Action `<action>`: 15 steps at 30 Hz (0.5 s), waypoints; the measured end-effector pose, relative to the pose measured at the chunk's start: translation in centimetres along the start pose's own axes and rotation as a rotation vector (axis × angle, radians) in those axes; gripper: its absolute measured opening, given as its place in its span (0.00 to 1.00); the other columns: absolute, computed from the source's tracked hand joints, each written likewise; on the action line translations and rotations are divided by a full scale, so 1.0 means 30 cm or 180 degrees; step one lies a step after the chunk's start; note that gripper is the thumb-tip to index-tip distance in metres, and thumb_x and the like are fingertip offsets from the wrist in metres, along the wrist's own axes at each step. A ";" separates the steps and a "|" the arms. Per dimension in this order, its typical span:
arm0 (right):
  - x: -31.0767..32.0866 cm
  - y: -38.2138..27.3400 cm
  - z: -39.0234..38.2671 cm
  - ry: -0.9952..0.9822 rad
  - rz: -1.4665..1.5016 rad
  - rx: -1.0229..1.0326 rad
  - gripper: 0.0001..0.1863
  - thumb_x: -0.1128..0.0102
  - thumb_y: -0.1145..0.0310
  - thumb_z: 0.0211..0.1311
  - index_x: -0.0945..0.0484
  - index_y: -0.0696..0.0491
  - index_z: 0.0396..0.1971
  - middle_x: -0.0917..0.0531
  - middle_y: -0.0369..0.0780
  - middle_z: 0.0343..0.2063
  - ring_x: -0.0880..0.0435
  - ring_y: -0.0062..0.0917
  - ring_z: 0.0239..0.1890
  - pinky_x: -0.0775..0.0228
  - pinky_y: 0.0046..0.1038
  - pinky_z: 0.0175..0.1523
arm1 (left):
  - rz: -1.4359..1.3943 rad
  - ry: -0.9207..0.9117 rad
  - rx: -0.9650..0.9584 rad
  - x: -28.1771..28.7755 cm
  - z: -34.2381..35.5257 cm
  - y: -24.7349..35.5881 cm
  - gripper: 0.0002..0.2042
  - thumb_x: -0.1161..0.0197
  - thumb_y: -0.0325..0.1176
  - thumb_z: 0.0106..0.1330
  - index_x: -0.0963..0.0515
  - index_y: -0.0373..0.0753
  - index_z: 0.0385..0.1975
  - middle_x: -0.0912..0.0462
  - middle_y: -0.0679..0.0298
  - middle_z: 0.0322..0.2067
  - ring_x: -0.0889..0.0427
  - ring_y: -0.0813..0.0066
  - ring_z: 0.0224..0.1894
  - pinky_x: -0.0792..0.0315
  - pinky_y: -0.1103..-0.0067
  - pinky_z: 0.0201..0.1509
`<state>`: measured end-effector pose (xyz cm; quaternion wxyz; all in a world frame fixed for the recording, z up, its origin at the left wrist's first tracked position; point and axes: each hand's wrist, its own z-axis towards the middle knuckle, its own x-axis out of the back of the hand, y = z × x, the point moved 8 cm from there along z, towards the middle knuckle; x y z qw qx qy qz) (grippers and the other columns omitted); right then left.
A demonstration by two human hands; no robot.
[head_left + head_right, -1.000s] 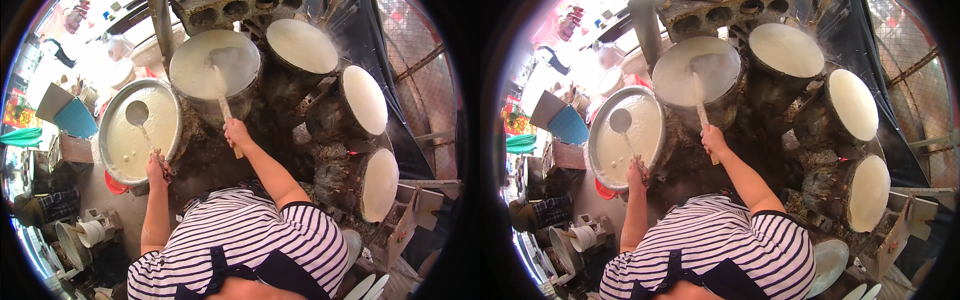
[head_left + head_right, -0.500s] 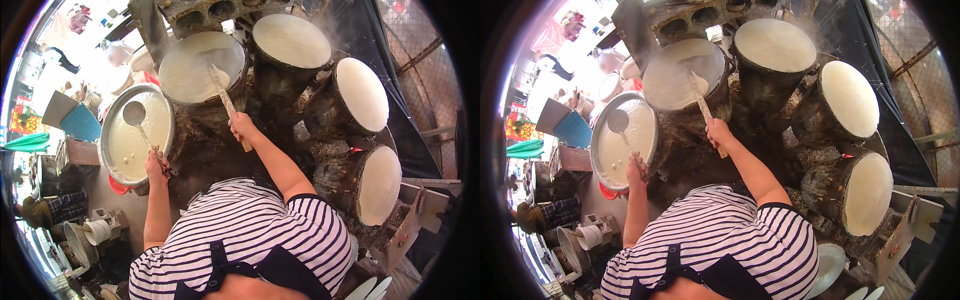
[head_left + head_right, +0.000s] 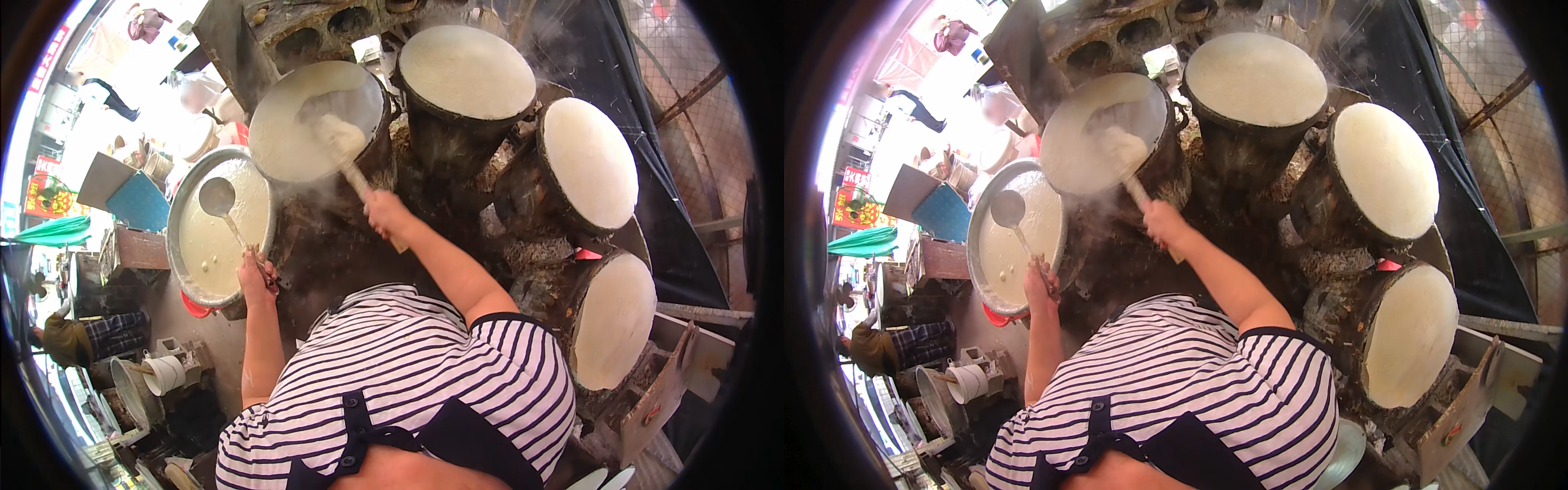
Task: The person ladles batter onto multiple hot cylindrical molds, spreads it evenly with a wooden tool, and removes the cooked crepes to stack them. The process repeats continuously across several molds.
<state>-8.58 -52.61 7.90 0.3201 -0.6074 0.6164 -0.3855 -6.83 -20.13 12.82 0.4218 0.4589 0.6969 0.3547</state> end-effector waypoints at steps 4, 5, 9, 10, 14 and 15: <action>-0.040 0.067 0.075 0.0781 -0.2893 0.2583 0.08 0.55 0.67 0.60 0.29 0.55 0.27 0.25 0.44 0.19 0.22 0.34 0.19 0.31 0.36 0.23 | -0.0038 0.0041 -0.0005 -0.014 0.012 -0.021 0.10 0.48 0.41 0.67 0.31 0.40 0.35 0.31 0.68 0.21 0.34 0.81 0.14 0.38 0.83 0.12; 0.019 0.069 0.125 0.0704 -0.2904 0.1946 0.05 0.54 0.72 0.55 0.29 0.55 0.29 0.24 0.46 0.23 0.21 0.38 0.26 0.29 0.40 0.29 | -0.0090 0.0092 -0.0004 -0.004 0.012 -0.026 0.10 0.47 0.41 0.67 0.31 0.40 0.35 0.31 0.68 0.21 0.34 0.81 0.14 0.38 0.83 0.12; 0.209 -0.033 0.187 0.0457 -0.1989 0.0968 0.12 0.58 0.64 0.63 0.30 0.56 0.26 0.23 0.47 0.22 0.23 0.37 0.16 0.32 0.39 0.19 | -0.0074 0.0152 -0.0018 -0.031 -0.007 -0.020 0.10 0.48 0.40 0.67 0.31 0.40 0.36 0.31 0.68 0.21 0.33 0.81 0.13 0.37 0.83 0.12; 0.198 -0.066 0.133 0.0160 -0.1463 0.0549 0.15 0.59 0.62 0.65 0.30 0.56 0.26 0.22 0.47 0.22 0.23 0.37 0.14 0.33 0.39 0.17 | -0.0056 0.0151 -0.0034 -0.025 -0.010 -0.025 0.09 0.48 0.40 0.67 0.31 0.41 0.36 0.30 0.68 0.21 0.33 0.81 0.14 0.37 0.83 0.12; 0.120 0.011 0.103 0.0231 -0.2213 0.1395 0.20 0.64 0.57 0.67 0.30 0.58 0.27 0.21 0.49 0.24 0.21 0.41 0.25 0.29 0.42 0.27 | -0.0074 0.0328 0.0003 -0.043 -0.015 -0.046 0.09 0.49 0.40 0.68 0.31 0.41 0.35 0.30 0.68 0.21 0.33 0.81 0.14 0.37 0.84 0.12; 0.145 0.083 0.169 0.0330 -0.2307 0.1190 0.23 0.63 0.55 0.66 0.23 0.58 0.30 0.20 0.54 0.33 0.23 0.49 0.41 0.32 0.45 0.46 | -0.0084 0.0298 0.0012 -0.053 -0.015 -0.046 0.09 0.49 0.40 0.68 0.31 0.42 0.35 0.30 0.68 0.21 0.33 0.81 0.14 0.37 0.84 0.12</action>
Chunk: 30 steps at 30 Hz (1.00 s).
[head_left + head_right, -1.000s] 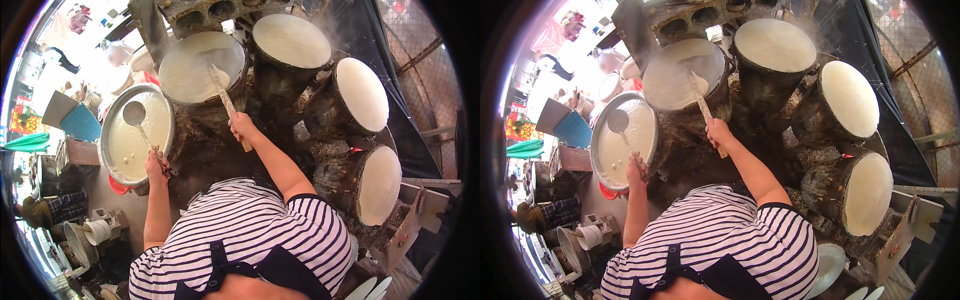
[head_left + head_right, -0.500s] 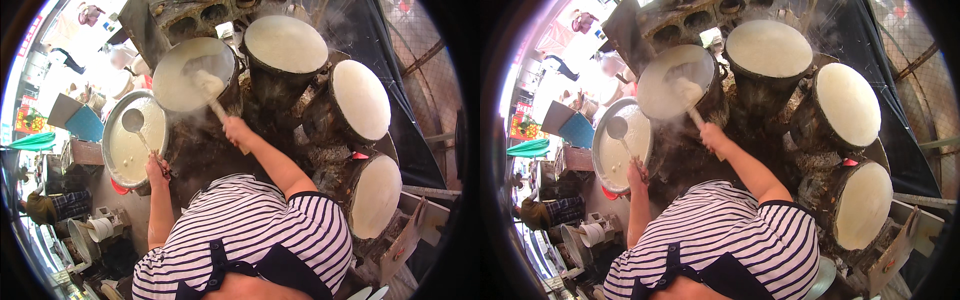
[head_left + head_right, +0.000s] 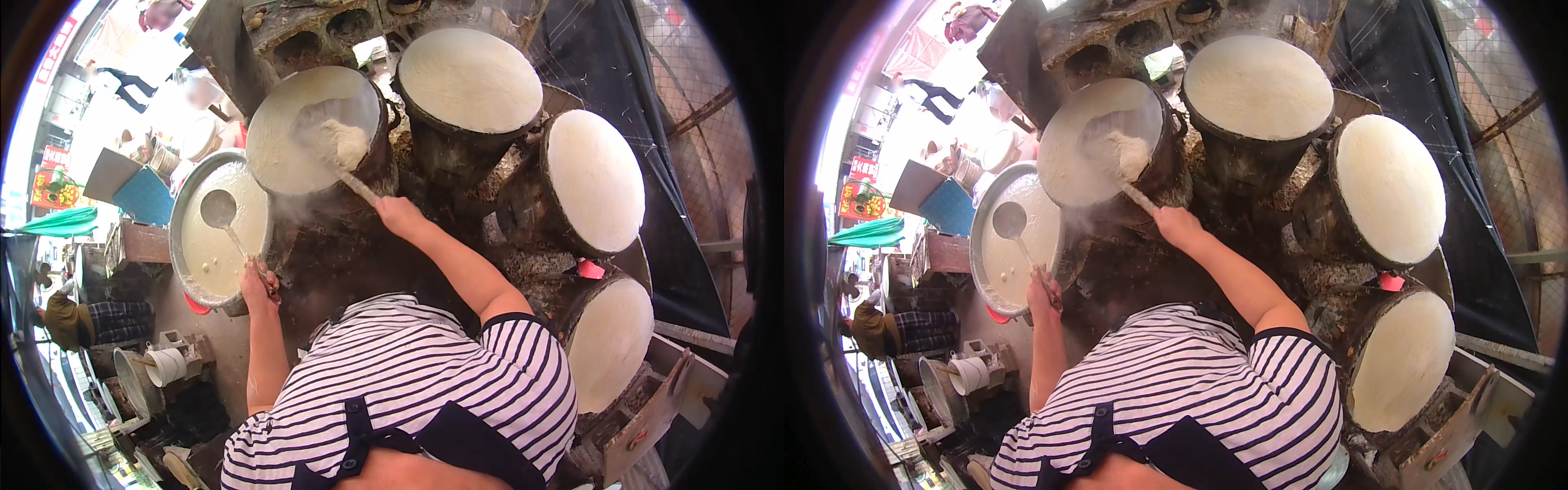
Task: The person ladles batter onto multiple hot cylindrical molds, spreads it evenly with a wooden tool, and removes the cooked crepes to stack them. The process repeats continuously across several molds.
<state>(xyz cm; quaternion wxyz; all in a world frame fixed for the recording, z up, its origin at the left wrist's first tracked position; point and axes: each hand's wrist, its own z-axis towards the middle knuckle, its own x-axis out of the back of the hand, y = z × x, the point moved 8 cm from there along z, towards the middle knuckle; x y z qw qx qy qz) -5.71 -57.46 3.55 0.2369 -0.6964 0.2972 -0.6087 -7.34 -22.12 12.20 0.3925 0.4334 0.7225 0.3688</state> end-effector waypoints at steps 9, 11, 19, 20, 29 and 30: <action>0.112 0.047 0.096 0.0185 -0.0141 0.0200 0.24 0.63 0.53 0.66 0.24 0.59 0.30 0.21 0.55 0.31 0.23 0.51 0.37 0.31 0.45 0.44 | 0.0053 0.0365 0.0247 -0.005 -0.056 0.043 0.13 0.47 0.42 0.66 0.30 0.39 0.41 0.32 0.69 0.22 0.38 0.84 0.13 0.44 0.87 0.11; 0.180 0.013 0.104 0.0281 -0.0583 0.0089 0.19 0.63 0.59 0.67 0.27 0.56 0.28 0.21 0.50 0.26 0.22 0.49 0.30 0.30 0.46 0.36 | -0.0165 0.0447 0.0019 0.092 0.002 0.003 0.14 0.46 0.43 0.66 0.30 0.39 0.41 0.32 0.69 0.22 0.38 0.84 0.13 0.44 0.87 0.11; 0.327 0.002 0.159 0.0251 -0.1018 0.0324 0.17 0.58 0.58 0.64 0.28 0.56 0.28 0.20 0.51 0.24 0.21 0.48 0.30 0.27 0.44 0.36 | -0.0102 0.0431 0.0127 0.144 0.067 0.052 0.09 0.52 0.40 0.69 0.35 0.43 0.31 0.31 0.70 0.21 0.36 0.82 0.13 0.40 0.85 0.11; 0.337 0.012 0.156 -0.0152 -0.1181 0.0090 0.14 0.56 0.61 0.62 0.29 0.56 0.29 0.20 0.51 0.26 0.20 0.48 0.31 0.27 0.44 0.36 | -0.0079 0.0485 0.0104 0.157 0.067 0.048 0.09 0.53 0.40 0.69 0.35 0.43 0.30 0.31 0.69 0.21 0.36 0.82 0.12 0.40 0.85 0.11; 0.417 -0.135 0.388 0.1054 -0.0818 0.0117 0.22 0.60 0.72 0.57 0.39 0.56 0.54 0.21 0.54 0.25 0.21 0.49 0.29 0.30 0.47 0.35 | -0.0007 0.0557 0.0216 0.143 0.050 0.034 0.10 0.51 0.41 0.68 0.34 0.42 0.30 0.31 0.68 0.21 0.36 0.82 0.12 0.40 0.84 0.10; 0.397 -0.098 0.362 0.1109 -0.0583 -0.0150 0.25 0.59 0.71 0.56 0.42 0.55 0.57 0.21 0.54 0.25 0.20 0.49 0.30 0.30 0.47 0.37 | -0.0011 0.0532 0.0208 0.130 0.063 0.028 0.10 0.51 0.41 0.68 0.34 0.42 0.30 0.31 0.68 0.21 0.36 0.82 0.12 0.40 0.85 0.10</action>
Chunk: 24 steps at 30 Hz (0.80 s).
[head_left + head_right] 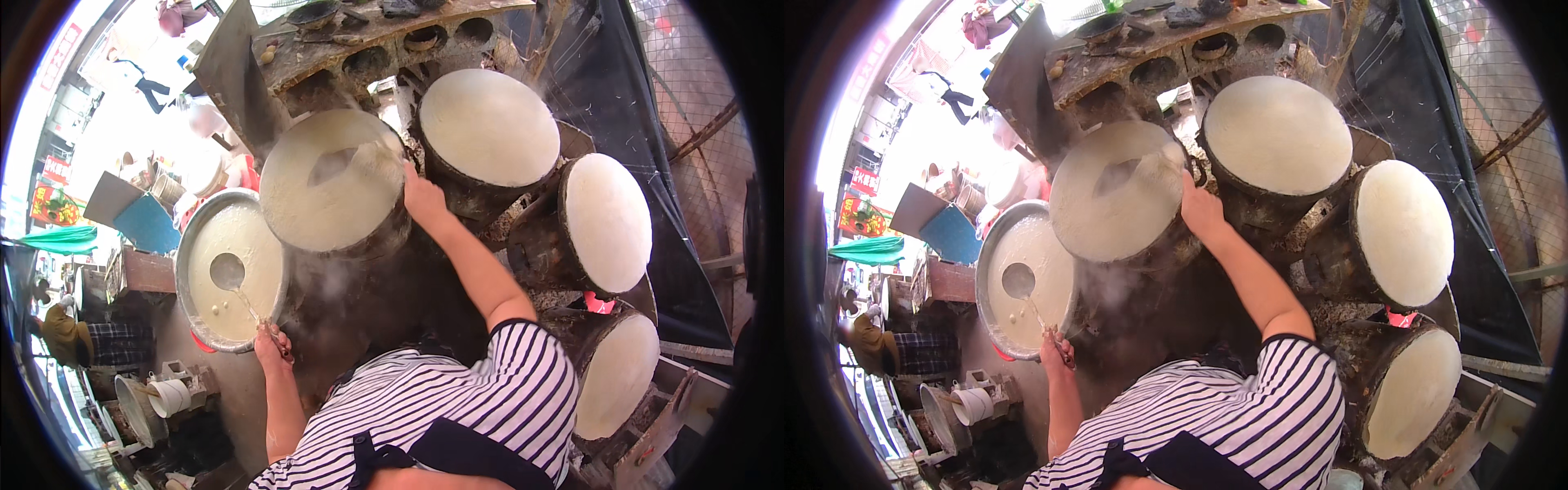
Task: The person ladles batter onto multiple hot cylindrical molds, spreads it evenly with a wooden tool, and removes the cooked crepes to stack them. The process repeats continuously across several molds.
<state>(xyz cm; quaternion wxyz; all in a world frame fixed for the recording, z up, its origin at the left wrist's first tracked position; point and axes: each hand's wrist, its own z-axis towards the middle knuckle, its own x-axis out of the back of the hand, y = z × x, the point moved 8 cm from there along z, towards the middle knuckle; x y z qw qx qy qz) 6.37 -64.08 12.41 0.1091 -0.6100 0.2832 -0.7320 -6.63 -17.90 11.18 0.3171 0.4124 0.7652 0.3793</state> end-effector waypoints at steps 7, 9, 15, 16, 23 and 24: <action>0.005 -0.023 -0.137 -0.0311 0.0356 -0.0308 0.28 0.58 0.70 0.57 0.45 0.55 0.59 0.21 0.55 0.24 0.20 0.50 0.29 0.30 0.48 0.36 | -0.0014 -0.0211 0.0045 -0.042 0.024 -0.024 0.10 0.50 0.41 0.68 0.34 0.43 0.30 0.31 0.69 0.21 0.35 0.82 0.13 0.40 0.85 0.10; -0.042 0.015 -0.157 -0.0306 0.0235 -0.0515 0.28 0.58 0.70 0.57 0.45 0.55 0.59 0.21 0.54 0.24 0.20 0.49 0.28 0.29 0.47 0.35 | 0.0002 -0.0186 0.0042 -0.068 0.004 -0.014 0.10 0.50 0.42 0.68 0.34 0.43 0.30 0.31 0.69 0.21 0.35 0.82 0.13 0.40 0.85 0.10; -0.039 -0.023 -0.144 -0.0220 0.0196 -0.0341 0.28 0.59 0.70 0.57 0.47 0.54 0.60 0.21 0.54 0.26 0.20 0.49 0.30 0.29 0.47 0.36 | -0.0030 -0.0233 0.0059 -0.112 -0.020 -0.005 0.10 0.49 0.40 0.67 0.30 0.40 0.40 0.31 0.69 0.23 0.37 0.84 0.14 0.44 0.87 0.12; -0.008 -0.016 -0.157 -0.0090 0.0300 -0.0415 0.28 0.59 0.70 0.57 0.46 0.54 0.60 0.21 0.54 0.27 0.20 0.49 0.30 0.29 0.48 0.37 | -0.0060 -0.0298 0.0036 -0.115 -0.019 -0.001 0.09 0.49 0.40 0.67 0.31 0.41 0.37 0.31 0.69 0.23 0.36 0.83 0.14 0.43 0.86 0.11; -0.123 -0.133 -0.142 -0.0333 -0.0003 -0.0144 0.24 0.61 0.73 0.57 0.41 0.52 0.56 0.20 0.52 0.26 0.20 0.47 0.31 0.30 0.46 0.36 | -0.0102 -0.0599 0.0076 -0.158 -0.005 0.008 0.08 0.50 0.39 0.67 0.34 0.42 0.31 0.31 0.68 0.21 0.35 0.81 0.13 0.40 0.84 0.11; -0.095 -0.138 -0.160 -0.0330 -0.0056 -0.0243 0.24 0.61 0.73 0.57 0.41 0.54 0.56 0.21 0.52 0.28 0.20 0.46 0.31 0.29 0.45 0.37 | -0.0111 -0.0596 0.0093 -0.159 -0.007 0.014 0.08 0.50 0.39 0.67 0.34 0.42 0.31 0.31 0.68 0.21 0.35 0.81 0.13 0.39 0.84 0.11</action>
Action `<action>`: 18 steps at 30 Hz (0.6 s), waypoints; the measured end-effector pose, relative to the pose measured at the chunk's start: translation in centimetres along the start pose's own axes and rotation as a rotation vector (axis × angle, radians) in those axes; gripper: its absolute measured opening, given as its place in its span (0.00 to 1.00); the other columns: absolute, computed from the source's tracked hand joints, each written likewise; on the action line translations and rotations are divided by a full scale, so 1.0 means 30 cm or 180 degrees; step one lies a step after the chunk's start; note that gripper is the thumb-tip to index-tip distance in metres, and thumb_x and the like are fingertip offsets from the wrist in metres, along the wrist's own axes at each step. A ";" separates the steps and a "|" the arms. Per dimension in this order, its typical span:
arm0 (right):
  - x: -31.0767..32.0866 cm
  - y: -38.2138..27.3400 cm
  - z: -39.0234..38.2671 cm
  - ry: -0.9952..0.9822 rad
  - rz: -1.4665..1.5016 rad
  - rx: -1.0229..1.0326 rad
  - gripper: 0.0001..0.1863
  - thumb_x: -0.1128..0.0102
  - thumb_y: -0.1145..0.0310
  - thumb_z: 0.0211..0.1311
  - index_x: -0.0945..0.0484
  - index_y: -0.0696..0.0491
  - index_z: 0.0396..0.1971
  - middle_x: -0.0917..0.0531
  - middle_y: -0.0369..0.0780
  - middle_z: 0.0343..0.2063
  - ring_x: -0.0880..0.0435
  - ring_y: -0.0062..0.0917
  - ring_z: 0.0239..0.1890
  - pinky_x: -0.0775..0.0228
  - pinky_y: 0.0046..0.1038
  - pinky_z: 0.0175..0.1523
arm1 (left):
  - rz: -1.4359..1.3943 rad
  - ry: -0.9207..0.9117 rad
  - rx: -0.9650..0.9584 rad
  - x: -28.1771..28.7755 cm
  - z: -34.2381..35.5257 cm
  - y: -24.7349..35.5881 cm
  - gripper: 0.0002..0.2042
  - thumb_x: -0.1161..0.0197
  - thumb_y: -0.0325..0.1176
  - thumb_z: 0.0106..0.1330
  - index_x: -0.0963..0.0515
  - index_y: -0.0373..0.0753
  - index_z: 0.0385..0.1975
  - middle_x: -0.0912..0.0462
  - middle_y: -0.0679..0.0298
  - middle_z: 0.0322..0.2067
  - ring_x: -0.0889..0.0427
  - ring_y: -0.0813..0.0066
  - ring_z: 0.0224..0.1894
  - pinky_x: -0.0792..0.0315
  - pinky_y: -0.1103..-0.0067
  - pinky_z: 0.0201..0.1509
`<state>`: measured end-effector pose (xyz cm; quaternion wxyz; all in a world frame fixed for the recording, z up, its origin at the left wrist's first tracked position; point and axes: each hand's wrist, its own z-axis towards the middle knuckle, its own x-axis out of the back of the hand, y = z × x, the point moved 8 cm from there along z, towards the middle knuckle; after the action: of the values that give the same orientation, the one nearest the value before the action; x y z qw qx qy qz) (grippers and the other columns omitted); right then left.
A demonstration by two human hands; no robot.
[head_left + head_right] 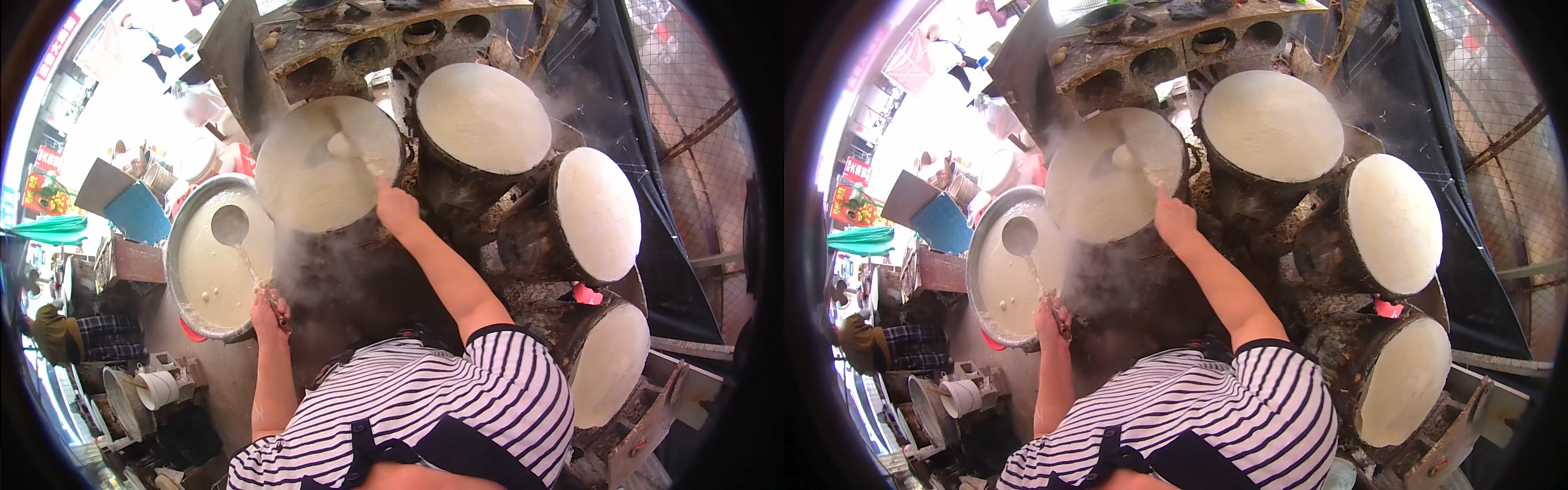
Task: The person ladles batter onto multiple hot cylindrical molds, spreads it evenly with a wooden tool, and removes the cooked crepes to stack them. The process repeats continuously across several molds.
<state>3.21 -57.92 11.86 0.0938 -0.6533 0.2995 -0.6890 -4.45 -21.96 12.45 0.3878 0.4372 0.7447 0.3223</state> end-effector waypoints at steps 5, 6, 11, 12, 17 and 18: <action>0.004 0.015 -0.133 -0.0131 -0.0192 -0.0281 0.29 0.60 0.72 0.57 0.47 0.55 0.61 0.22 0.53 0.28 0.20 0.47 0.31 0.28 0.44 0.37 | 0.0010 -0.0182 0.0025 -0.039 -0.033 0.029 0.08 0.51 0.37 0.68 0.34 0.41 0.29 0.33 0.69 0.20 0.35 0.81 0.13 0.38 0.83 0.11; -0.072 -0.001 -0.111 -0.0034 -0.0219 0.0015 0.30 0.59 0.73 0.56 0.47 0.55 0.62 0.22 0.53 0.28 0.20 0.47 0.30 0.28 0.45 0.37 | -0.0016 -0.0186 -0.0012 -0.049 -0.022 0.028 0.08 0.51 0.37 0.68 0.34 0.41 0.29 0.33 0.69 0.19 0.34 0.81 0.12 0.38 0.83 0.11; 0.003 -0.061 -0.044 0.0092 -0.0584 0.0330 0.28 0.59 0.72 0.57 0.42 0.55 0.61 0.22 0.51 0.28 0.19 0.42 0.28 0.26 0.39 0.34 | 0.0014 -0.0330 -0.0017 -0.035 0.002 0.025 0.08 0.51 0.37 0.68 0.32 0.40 0.31 0.31 0.68 0.20 0.34 0.80 0.12 0.37 0.83 0.10; 0.012 -0.040 -0.038 0.0193 -0.0548 0.0188 0.28 0.59 0.73 0.56 0.40 0.55 0.60 0.22 0.50 0.27 0.19 0.42 0.26 0.27 0.39 0.33 | 0.0061 -0.0359 -0.0015 -0.011 0.012 0.015 0.08 0.49 0.38 0.68 0.31 0.40 0.32 0.31 0.69 0.19 0.34 0.81 0.11 0.38 0.83 0.09; -0.072 -0.102 -0.038 0.0035 -0.0710 0.0984 0.27 0.56 0.73 0.55 0.38 0.53 0.59 0.21 0.49 0.24 0.19 0.41 0.25 0.27 0.39 0.32 | 0.0543 -0.0359 -0.0080 -0.111 0.014 0.048 0.09 0.48 0.37 0.66 0.31 0.39 0.29 0.33 0.69 0.16 0.34 0.80 0.09 0.40 0.82 0.07; -0.046 -0.119 -0.046 0.0007 -0.0665 0.1103 0.27 0.55 0.72 0.56 0.38 0.53 0.59 0.21 0.48 0.23 0.19 0.41 0.25 0.27 0.39 0.31 | 0.0720 -0.0398 -0.0105 -0.129 0.044 0.051 0.09 0.48 0.37 0.66 0.31 0.39 0.29 0.33 0.68 0.15 0.33 0.80 0.09 0.40 0.82 0.07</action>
<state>2.99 -53.94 12.64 0.1325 -0.6541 0.1072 -0.7369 -1.47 -24.63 14.18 0.4017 0.5312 0.6597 0.3483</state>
